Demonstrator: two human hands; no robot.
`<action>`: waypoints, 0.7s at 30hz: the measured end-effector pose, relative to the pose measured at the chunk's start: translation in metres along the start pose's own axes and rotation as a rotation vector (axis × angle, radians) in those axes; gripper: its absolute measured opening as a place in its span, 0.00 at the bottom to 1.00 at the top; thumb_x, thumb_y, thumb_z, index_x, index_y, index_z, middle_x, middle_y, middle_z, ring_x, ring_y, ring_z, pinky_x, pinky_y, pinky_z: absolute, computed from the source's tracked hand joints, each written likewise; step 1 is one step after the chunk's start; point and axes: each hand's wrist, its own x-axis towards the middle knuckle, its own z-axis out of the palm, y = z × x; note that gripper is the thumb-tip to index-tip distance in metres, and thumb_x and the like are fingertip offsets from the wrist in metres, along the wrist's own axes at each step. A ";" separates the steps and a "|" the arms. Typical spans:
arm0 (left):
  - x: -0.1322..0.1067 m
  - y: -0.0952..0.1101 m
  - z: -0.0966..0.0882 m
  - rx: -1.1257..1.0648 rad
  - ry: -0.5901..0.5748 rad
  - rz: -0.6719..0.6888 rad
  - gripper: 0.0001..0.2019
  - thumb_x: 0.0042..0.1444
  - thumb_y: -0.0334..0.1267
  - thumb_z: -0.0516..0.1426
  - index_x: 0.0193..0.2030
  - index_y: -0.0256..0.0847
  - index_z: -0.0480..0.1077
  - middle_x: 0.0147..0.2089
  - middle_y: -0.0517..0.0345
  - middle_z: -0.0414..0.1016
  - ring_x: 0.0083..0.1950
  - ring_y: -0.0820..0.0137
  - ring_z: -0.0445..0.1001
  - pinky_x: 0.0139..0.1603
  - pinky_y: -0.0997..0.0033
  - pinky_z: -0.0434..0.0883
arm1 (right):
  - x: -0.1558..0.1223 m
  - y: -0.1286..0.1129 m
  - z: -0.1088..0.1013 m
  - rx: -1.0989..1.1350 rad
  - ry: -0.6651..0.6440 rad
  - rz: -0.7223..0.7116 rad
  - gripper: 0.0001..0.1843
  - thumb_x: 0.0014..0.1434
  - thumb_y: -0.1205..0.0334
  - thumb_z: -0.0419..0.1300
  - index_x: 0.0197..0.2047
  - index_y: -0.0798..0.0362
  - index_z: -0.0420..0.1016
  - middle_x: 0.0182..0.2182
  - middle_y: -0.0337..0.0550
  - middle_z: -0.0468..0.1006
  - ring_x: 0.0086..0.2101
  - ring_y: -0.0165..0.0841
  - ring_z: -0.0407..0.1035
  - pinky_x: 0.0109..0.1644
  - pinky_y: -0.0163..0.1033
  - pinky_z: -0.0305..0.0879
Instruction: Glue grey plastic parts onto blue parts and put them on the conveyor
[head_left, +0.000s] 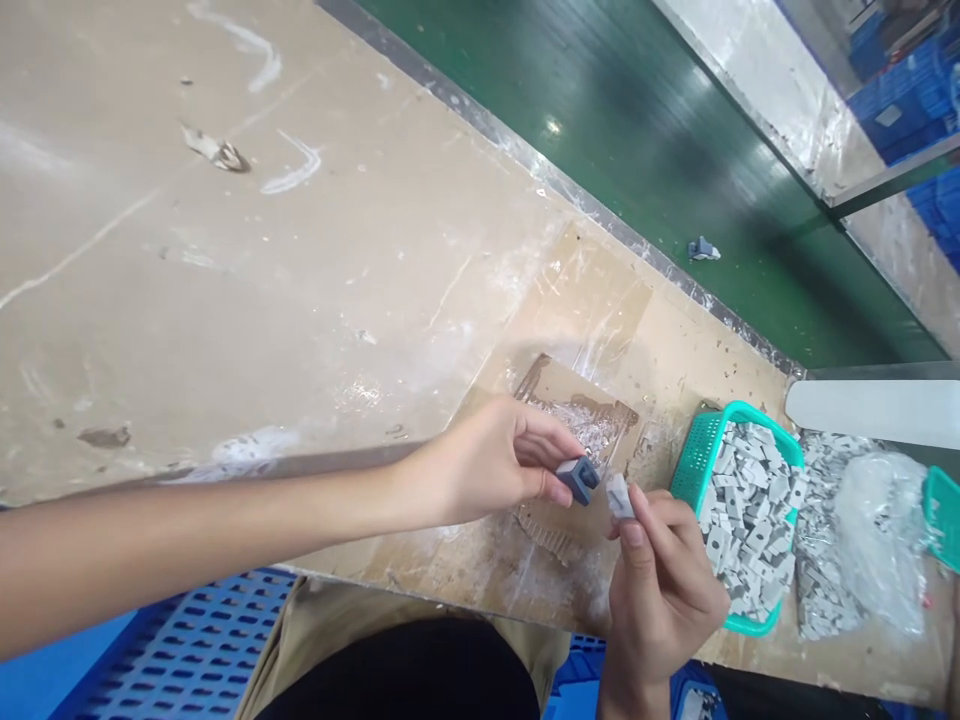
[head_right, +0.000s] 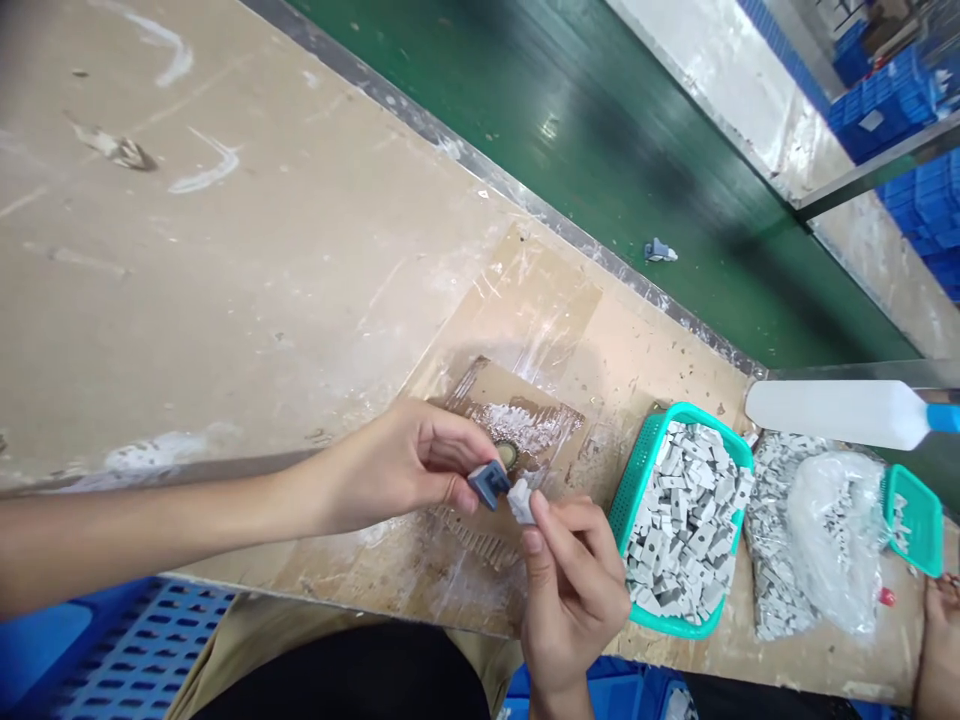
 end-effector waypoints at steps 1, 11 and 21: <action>-0.001 -0.001 0.002 -0.015 -0.018 0.002 0.06 0.47 0.26 0.65 0.33 0.38 0.79 0.33 0.57 0.82 0.36 0.69 0.81 0.44 0.72 0.77 | 0.001 -0.002 0.000 0.007 -0.013 -0.013 0.20 0.64 0.73 0.60 0.53 0.42 0.81 0.31 0.40 0.72 0.30 0.31 0.68 0.32 0.40 0.66; -0.008 0.003 0.008 0.055 0.023 0.060 0.06 0.49 0.24 0.61 0.32 0.38 0.78 0.31 0.58 0.81 0.35 0.69 0.80 0.41 0.73 0.76 | 0.000 -0.006 0.001 -0.112 -0.164 -0.076 0.27 0.62 0.76 0.61 0.58 0.39 0.77 0.35 0.41 0.75 0.32 0.32 0.70 0.32 0.41 0.69; -0.001 -0.002 -0.002 -0.031 0.071 -0.080 0.08 0.47 0.31 0.68 0.35 0.34 0.77 0.31 0.55 0.80 0.32 0.72 0.78 0.34 0.79 0.72 | 0.016 -0.008 0.001 -0.221 -0.370 0.007 0.25 0.67 0.73 0.57 0.63 0.41 0.72 0.40 0.42 0.79 0.40 0.31 0.75 0.43 0.36 0.76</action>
